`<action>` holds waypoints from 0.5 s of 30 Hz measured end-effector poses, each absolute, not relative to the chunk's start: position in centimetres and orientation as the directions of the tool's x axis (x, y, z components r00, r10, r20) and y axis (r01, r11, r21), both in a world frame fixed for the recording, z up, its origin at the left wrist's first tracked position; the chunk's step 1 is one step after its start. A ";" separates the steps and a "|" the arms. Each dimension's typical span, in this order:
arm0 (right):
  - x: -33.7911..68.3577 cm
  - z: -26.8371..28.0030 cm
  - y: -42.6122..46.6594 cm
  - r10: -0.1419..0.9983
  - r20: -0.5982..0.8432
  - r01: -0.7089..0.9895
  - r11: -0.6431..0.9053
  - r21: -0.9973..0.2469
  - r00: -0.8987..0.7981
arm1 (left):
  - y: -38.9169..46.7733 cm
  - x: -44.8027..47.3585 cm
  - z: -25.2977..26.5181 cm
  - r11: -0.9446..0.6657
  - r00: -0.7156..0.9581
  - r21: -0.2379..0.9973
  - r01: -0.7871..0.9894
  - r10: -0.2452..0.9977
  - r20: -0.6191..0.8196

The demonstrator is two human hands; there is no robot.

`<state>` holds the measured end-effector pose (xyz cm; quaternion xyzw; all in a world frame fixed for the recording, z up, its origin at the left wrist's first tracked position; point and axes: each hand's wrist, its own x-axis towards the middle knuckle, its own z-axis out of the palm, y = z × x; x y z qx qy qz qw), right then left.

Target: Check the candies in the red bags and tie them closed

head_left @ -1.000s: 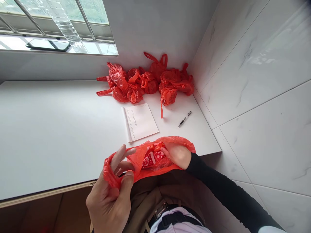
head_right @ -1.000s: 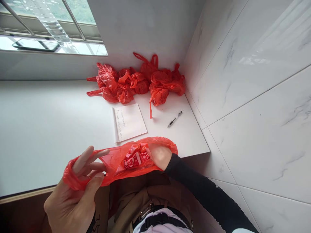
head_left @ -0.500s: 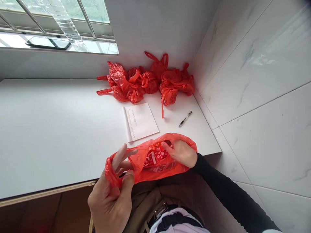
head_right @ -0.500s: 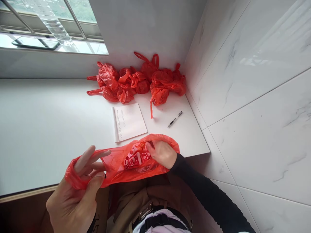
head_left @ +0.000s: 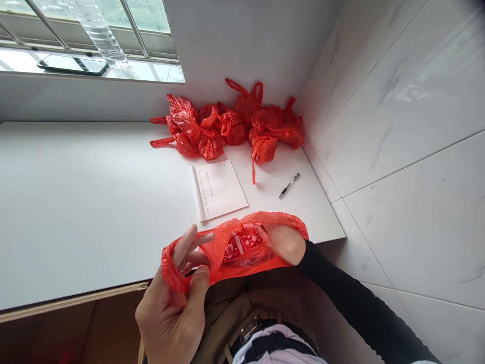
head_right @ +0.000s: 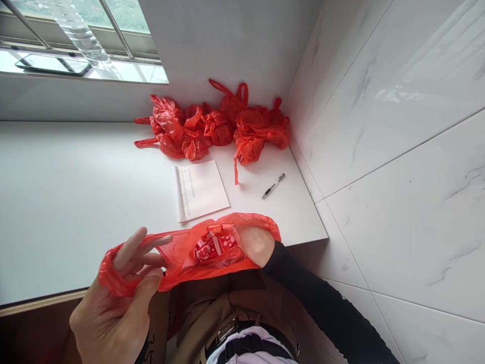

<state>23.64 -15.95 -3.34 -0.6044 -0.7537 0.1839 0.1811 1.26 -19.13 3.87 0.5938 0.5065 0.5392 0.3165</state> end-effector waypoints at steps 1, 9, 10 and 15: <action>23.6 -2.6 -16.2 0.976 0.035 0.844 0.205 -0.495 -0.217 | -19.1 1.2 3.9 -0.292 -0.106 0.919 0.264 0.939 0.328; 26.3 4.9 -20.6 0.923 0.186 0.819 0.384 -0.426 -0.336 | -18.9 0.0 3.5 -0.348 -0.229 0.915 0.205 0.892 0.391; 27.1 4.8 -20.9 0.936 0.189 0.866 0.347 -0.361 -0.297 | -18.8 0.0 3.4 -0.326 -0.231 0.929 0.177 0.904 0.361; 28.9 2.8 -20.9 0.968 0.062 0.936 0.252 -0.246 -0.244 | -17.1 0.9 3.0 -0.170 0.083 0.964 0.206 0.984 0.156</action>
